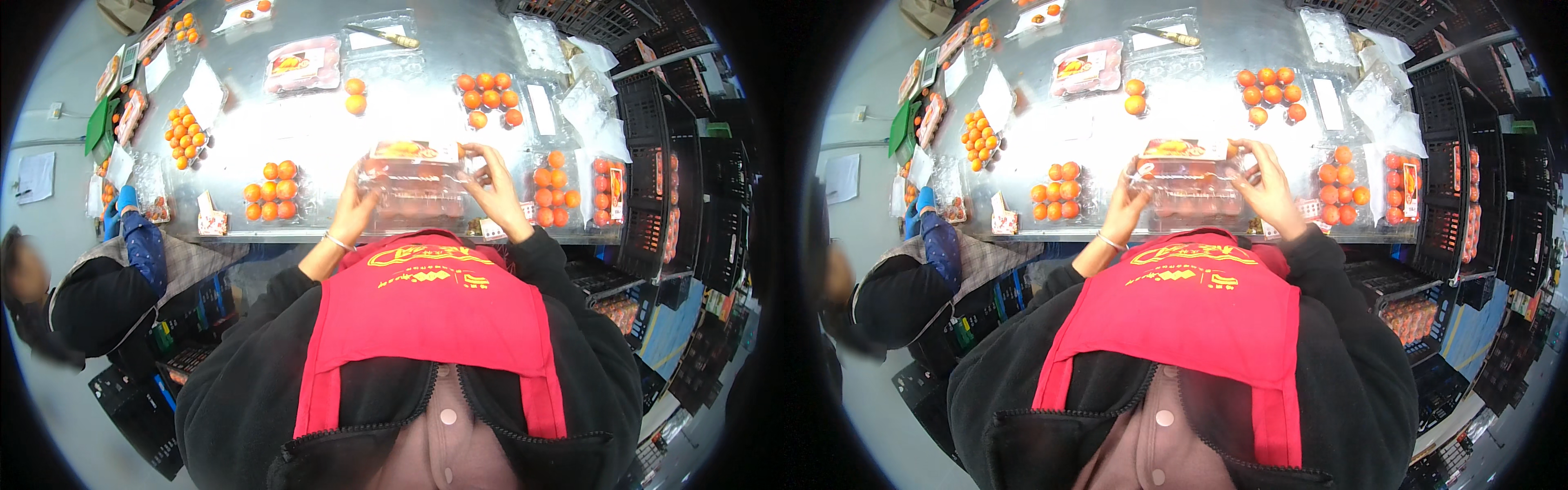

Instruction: The person places tangerines into clear plastic trays on a metal table, then seals the trays with lids and labels. The person moves the finished packages into a green crate. Another person works nearby at the same table.

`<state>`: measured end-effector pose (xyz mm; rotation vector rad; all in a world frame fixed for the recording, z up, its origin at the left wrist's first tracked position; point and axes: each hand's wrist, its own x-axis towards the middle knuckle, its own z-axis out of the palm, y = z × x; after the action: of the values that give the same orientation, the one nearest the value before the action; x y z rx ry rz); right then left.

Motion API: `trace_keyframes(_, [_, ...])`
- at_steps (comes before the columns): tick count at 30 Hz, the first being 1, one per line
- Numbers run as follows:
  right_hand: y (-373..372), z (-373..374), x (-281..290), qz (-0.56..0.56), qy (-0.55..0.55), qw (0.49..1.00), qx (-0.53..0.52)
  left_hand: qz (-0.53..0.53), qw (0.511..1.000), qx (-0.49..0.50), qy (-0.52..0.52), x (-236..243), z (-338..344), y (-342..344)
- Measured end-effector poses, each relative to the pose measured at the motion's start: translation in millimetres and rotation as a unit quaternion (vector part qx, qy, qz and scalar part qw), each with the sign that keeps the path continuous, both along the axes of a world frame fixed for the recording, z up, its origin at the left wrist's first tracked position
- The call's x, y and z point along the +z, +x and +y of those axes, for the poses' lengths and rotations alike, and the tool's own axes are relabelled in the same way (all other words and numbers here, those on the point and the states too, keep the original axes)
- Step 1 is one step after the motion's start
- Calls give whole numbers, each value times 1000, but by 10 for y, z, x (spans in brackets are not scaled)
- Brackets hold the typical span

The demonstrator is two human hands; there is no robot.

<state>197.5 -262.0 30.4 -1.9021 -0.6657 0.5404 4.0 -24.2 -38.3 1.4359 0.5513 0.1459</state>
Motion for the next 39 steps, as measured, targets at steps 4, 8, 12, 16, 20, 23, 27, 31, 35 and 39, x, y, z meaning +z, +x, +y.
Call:
trace_keyframes(4, [-63,-48,-46,-98,-55,994,-16,-57,981,-85,164,-246,-120,-216])
trace_keyframes(8, [301,245,-280,-29,-111,983,-143,-39,975,-119,181,-224,-64,-305])
trace_keyframes(12, [761,482,-488,171,77,960,-209,-21,975,-142,170,-76,39,-279])
trace_keyframes(16, [710,495,-698,7,-3,981,-193,-20,978,-147,149,-11,87,-263])
trace_keyframes(20, [538,329,-647,-190,-24,977,-93,-51,980,-145,128,20,380,-204])
trace_keyframes(23, [375,300,-528,-279,-50,955,-84,1,962,-51,268,6,796,151])
trace_keyframes(27, [308,395,-397,-302,-78,946,-85,-86,894,-1,439,-107,1161,1024])
trace_keyframes(31, [323,485,-335,-336,-78,935,-77,100,830,18,548,-253,1153,1725])
trace_keyframes(35, [307,513,-328,-320,-75,942,-73,195,786,16,586,-392,1043,1921])
trace_keyframes(39, [279,497,-348,-300,-110,945,-73,158,828,-17,538,-509,1211,1907])
